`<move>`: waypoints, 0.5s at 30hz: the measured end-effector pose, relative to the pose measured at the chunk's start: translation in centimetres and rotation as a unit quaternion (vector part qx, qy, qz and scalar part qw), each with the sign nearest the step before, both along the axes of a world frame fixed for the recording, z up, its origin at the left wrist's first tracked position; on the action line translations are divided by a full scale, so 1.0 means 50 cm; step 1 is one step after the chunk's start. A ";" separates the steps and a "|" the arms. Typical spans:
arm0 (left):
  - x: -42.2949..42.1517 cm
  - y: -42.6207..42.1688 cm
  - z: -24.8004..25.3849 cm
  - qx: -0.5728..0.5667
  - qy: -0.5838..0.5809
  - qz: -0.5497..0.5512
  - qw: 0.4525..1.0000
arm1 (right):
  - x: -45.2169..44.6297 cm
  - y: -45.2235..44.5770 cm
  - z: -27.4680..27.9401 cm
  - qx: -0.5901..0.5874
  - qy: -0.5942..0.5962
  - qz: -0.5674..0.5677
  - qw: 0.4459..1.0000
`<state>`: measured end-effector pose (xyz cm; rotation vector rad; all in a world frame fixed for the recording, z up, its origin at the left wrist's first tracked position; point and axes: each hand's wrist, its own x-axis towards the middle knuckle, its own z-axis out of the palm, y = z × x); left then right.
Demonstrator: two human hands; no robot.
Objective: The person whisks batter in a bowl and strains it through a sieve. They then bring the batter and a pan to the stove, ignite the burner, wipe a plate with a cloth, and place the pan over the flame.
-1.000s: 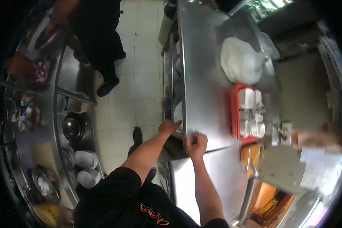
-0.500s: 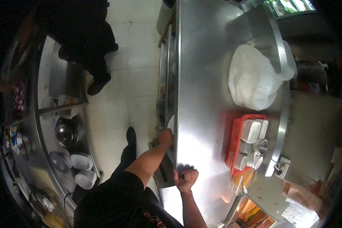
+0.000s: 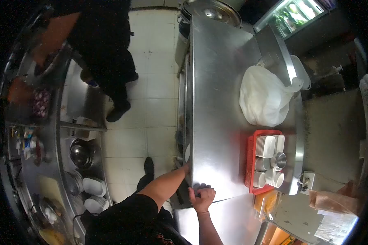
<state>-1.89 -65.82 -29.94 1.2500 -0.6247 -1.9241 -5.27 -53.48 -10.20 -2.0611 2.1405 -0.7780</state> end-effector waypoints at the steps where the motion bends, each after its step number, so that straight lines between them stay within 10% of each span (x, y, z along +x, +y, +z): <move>1: 0.002 0.002 -0.006 0.007 0.018 0.004 1.000 | -0.004 0.003 -0.004 -0.012 0.001 0.004 1.000; 5: 0.120 -0.004 0.093 0.005 -0.105 0.039 0.994 | -0.008 0.005 -0.008 -0.047 0.004 0.012 0.999; 7: 0.194 0.017 -0.018 -0.038 -0.134 0.070 0.988 | -0.011 0.012 -0.005 -0.047 -0.012 0.012 0.999; 15: 0.603 0.311 0.350 -0.146 -0.247 0.310 0.907 | -0.012 0.045 0.011 -0.102 -0.068 0.020 0.992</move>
